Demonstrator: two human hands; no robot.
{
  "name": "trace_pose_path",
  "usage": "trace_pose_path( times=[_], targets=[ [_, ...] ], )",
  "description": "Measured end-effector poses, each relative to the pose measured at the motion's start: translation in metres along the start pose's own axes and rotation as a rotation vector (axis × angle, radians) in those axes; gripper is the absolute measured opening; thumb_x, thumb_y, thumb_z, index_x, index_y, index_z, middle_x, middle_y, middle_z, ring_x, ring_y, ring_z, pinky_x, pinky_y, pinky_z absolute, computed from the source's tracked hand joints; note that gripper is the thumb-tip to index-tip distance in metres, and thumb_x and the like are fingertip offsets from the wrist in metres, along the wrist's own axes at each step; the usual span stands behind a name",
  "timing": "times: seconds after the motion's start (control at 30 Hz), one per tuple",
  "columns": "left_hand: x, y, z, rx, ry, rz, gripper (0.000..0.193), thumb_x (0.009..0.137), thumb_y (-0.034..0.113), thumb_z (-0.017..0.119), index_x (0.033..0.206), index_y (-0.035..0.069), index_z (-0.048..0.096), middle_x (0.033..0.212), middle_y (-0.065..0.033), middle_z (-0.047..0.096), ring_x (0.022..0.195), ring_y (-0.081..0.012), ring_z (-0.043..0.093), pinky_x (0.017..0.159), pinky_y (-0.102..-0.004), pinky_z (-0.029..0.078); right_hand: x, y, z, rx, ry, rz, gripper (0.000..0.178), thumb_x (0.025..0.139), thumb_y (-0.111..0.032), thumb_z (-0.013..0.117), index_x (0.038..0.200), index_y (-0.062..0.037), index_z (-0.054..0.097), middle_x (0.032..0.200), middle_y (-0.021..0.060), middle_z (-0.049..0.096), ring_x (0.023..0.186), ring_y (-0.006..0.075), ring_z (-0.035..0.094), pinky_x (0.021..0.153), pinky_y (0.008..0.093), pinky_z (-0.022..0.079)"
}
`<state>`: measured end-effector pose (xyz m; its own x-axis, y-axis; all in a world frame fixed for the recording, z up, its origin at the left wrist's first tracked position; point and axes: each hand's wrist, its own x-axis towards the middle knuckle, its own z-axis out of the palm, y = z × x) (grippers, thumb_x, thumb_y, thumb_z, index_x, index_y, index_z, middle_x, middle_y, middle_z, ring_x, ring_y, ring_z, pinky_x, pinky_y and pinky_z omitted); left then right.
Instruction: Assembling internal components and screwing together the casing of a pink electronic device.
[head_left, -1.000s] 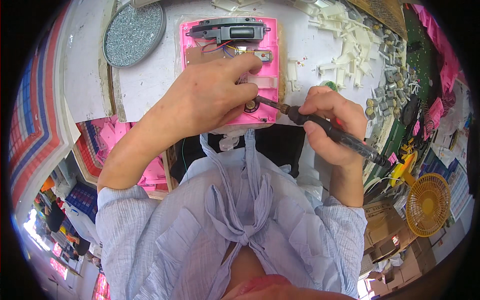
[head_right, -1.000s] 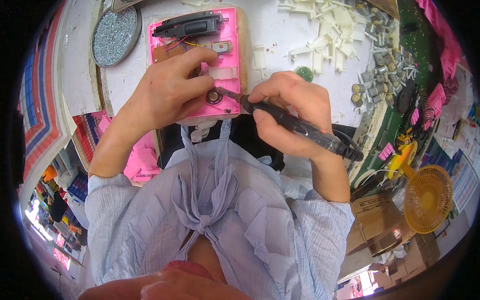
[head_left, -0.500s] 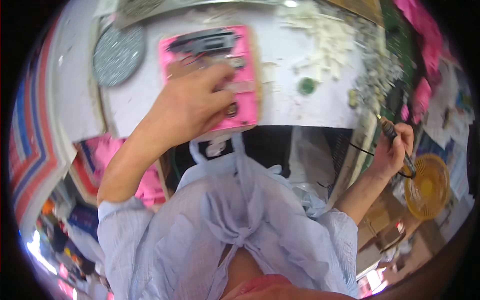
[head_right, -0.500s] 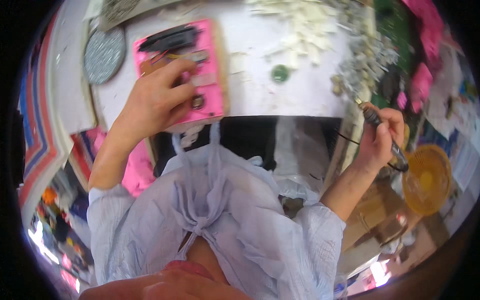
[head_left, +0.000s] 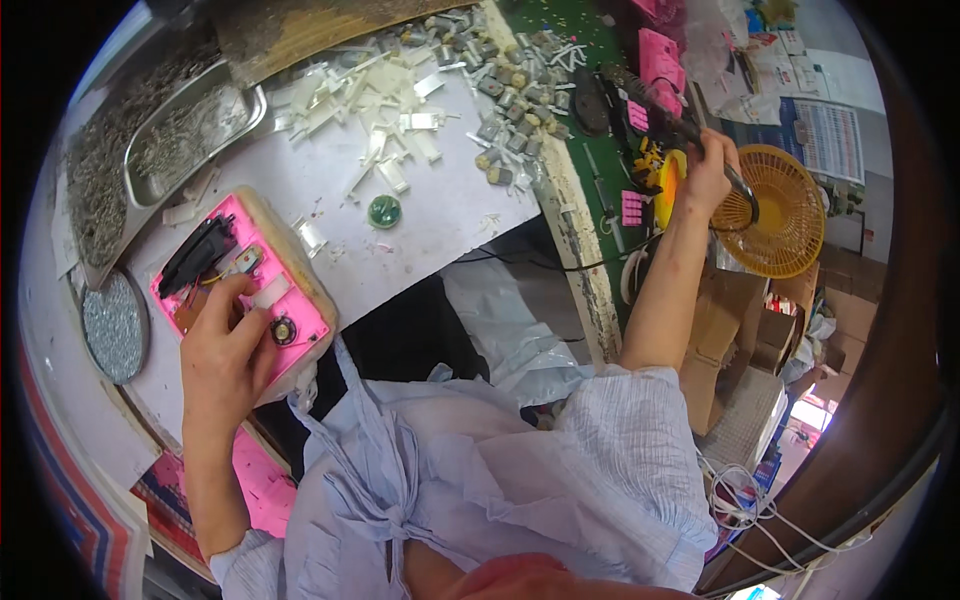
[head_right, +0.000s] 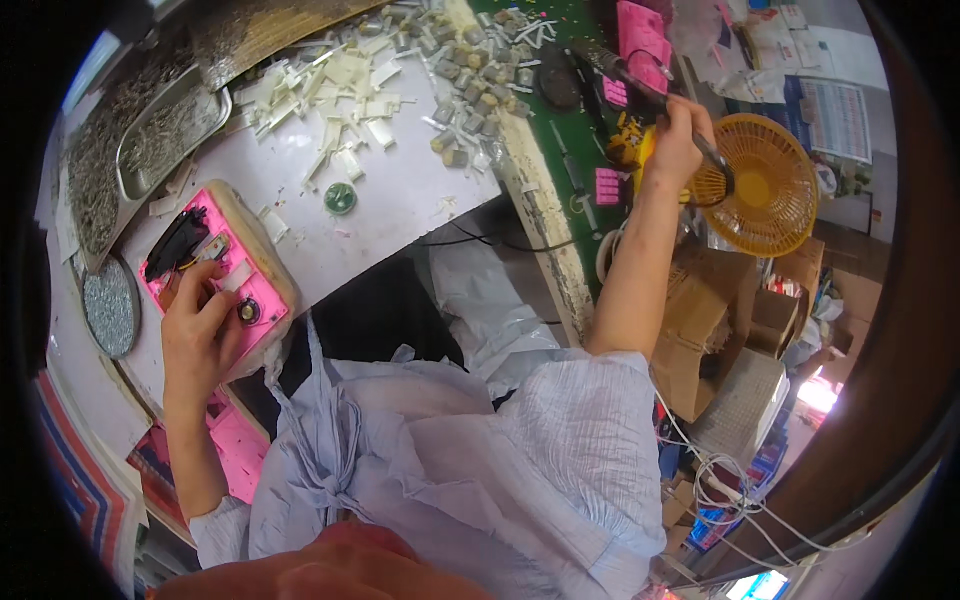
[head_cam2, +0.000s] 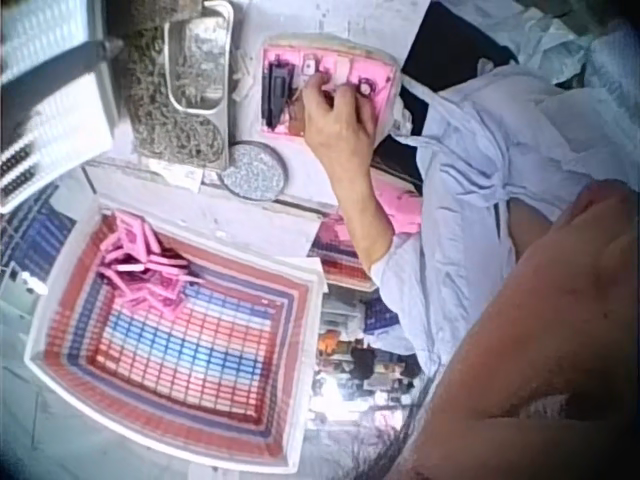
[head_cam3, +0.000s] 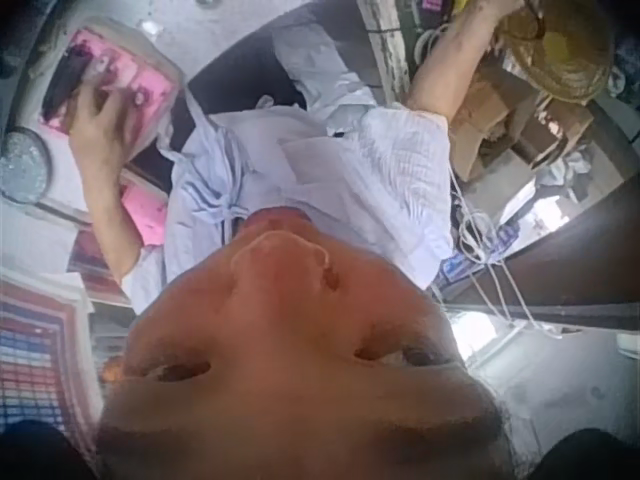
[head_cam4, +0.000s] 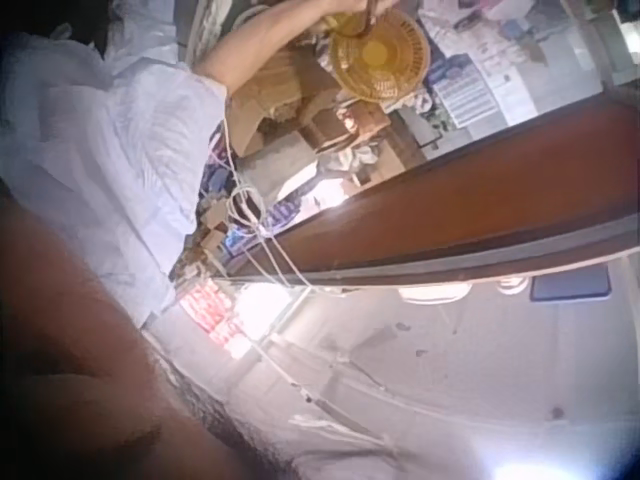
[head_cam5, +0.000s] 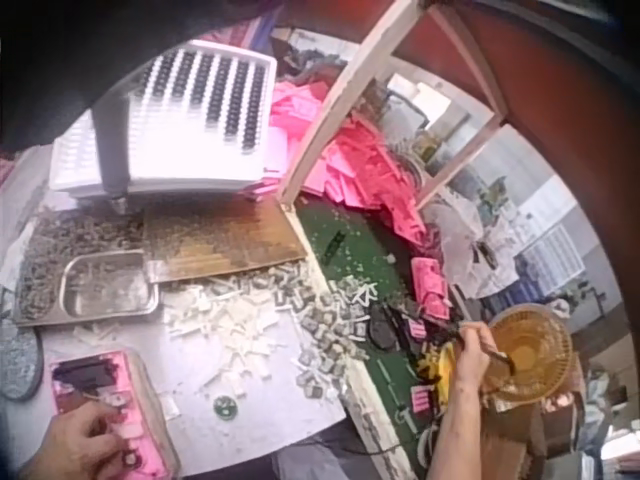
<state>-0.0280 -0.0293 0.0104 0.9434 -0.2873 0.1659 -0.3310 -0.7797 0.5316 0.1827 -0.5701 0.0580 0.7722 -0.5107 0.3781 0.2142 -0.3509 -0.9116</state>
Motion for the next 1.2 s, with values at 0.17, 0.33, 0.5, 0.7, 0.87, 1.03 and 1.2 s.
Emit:
trace_pose_path(
  times=[0.17, 0.33, 0.5, 0.7, 0.87, 1.03, 1.2],
  targets=[
    [-0.011, -0.009, 0.003, 0.023, 0.002, 0.008, 0.019, 0.074, 0.006, 0.074, 0.09, 0.003, 0.064, 0.118, -0.0167, 0.064, 0.097, -0.0338, 0.068, 0.079, -0.0427, 0.057, 0.015, 0.042, 0.024, -0.013, -0.203, 0.389, 0.019, 0.095, -0.025, 0.074, 0.1, -0.0065, 0.07, 0.081, 0.0017, 0.063, 0.07, 0.0132, 0.061, 0.065, 0.0289, 0.05],
    [-0.027, -0.014, -0.005, -0.174, 0.135, -0.044, 0.03, 0.076, 0.004, 0.075, 0.105, 0.006, 0.068, 0.119, -0.0142, 0.063, 0.092, -0.0291, 0.069, 0.075, -0.0384, 0.059, -0.058, 0.031, 0.016, 0.554, -0.404, 0.689, 0.033, 0.098, -0.023, 0.07, 0.121, -0.0005, 0.061, 0.092, 0.0063, 0.064, 0.081, 0.0159, 0.062, 0.079, 0.0358, 0.054],
    [-0.046, -0.013, -0.002, -0.141, 0.279, -0.06, 0.032, 0.075, 0.003, 0.077, 0.107, 0.008, 0.072, 0.114, -0.0113, 0.066, 0.085, -0.0266, 0.069, 0.07, -0.0383, 0.057, -0.218, -0.032, 0.089, -0.02, -0.553, 0.249, 0.024, 0.092, 0.002, 0.068, 0.115, -0.001, 0.067, 0.088, 0.0009, 0.065, 0.078, 0.0128, 0.062, 0.074, 0.0253, 0.051],
    [-0.039, -0.014, 0.003, 0.016, 0.232, 0.052, 0.042, 0.069, 0.01, 0.079, 0.111, 0.012, 0.075, 0.108, -0.0092, 0.064, 0.084, -0.0271, 0.062, 0.072, -0.0398, 0.047, -0.316, -0.085, 0.177, -0.054, -1.156, -0.619, 0.024, 0.071, -0.019, 0.087, 0.087, -0.0108, 0.071, 0.083, 0.002, 0.063, 0.079, 0.0248, 0.057, 0.078, 0.0407, 0.04],
    [-0.044, -0.017, 0.007, -0.004, 0.224, 0.042, 0.042, 0.069, 0.009, 0.078, 0.111, 0.011, 0.075, 0.107, -0.0091, 0.064, 0.086, -0.0268, 0.062, 0.074, -0.0403, 0.047, -0.326, -0.093, 0.19, -0.113, -1.189, -0.738, 0.019, 0.075, -0.023, 0.082, 0.083, -0.0111, 0.069, 0.082, 0.0019, 0.061, 0.082, 0.0233, 0.055, 0.081, 0.0416, 0.037],
    [-0.047, -0.017, 0.008, 0.016, 0.253, 0.044, 0.042, 0.068, 0.009, 0.078, 0.11, 0.012, 0.075, 0.103, -0.0068, 0.064, 0.085, -0.0244, 0.061, 0.077, -0.0388, 0.044, -0.327, -0.098, 0.194, -0.116, -1.208, -0.736, 0.018, 0.074, -0.02, 0.082, 0.078, -0.0113, 0.067, 0.08, 0.0011, 0.06, 0.081, 0.023, 0.056, 0.079, 0.0415, 0.038],
    [-0.047, -0.012, 0.003, -0.006, 0.25, -0.01, 0.037, 0.071, 0.01, 0.079, 0.108, 0.012, 0.074, 0.099, -0.0005, 0.063, 0.085, -0.0203, 0.06, 0.08, -0.0384, 0.042, -0.296, -0.102, 0.217, -0.115, -1.207, -0.598, 0.02, 0.073, -0.024, 0.082, 0.076, -0.0119, 0.067, 0.074, 0.0017, 0.062, 0.074, 0.0253, 0.057, 0.074, 0.0423, 0.039]
  ],
)
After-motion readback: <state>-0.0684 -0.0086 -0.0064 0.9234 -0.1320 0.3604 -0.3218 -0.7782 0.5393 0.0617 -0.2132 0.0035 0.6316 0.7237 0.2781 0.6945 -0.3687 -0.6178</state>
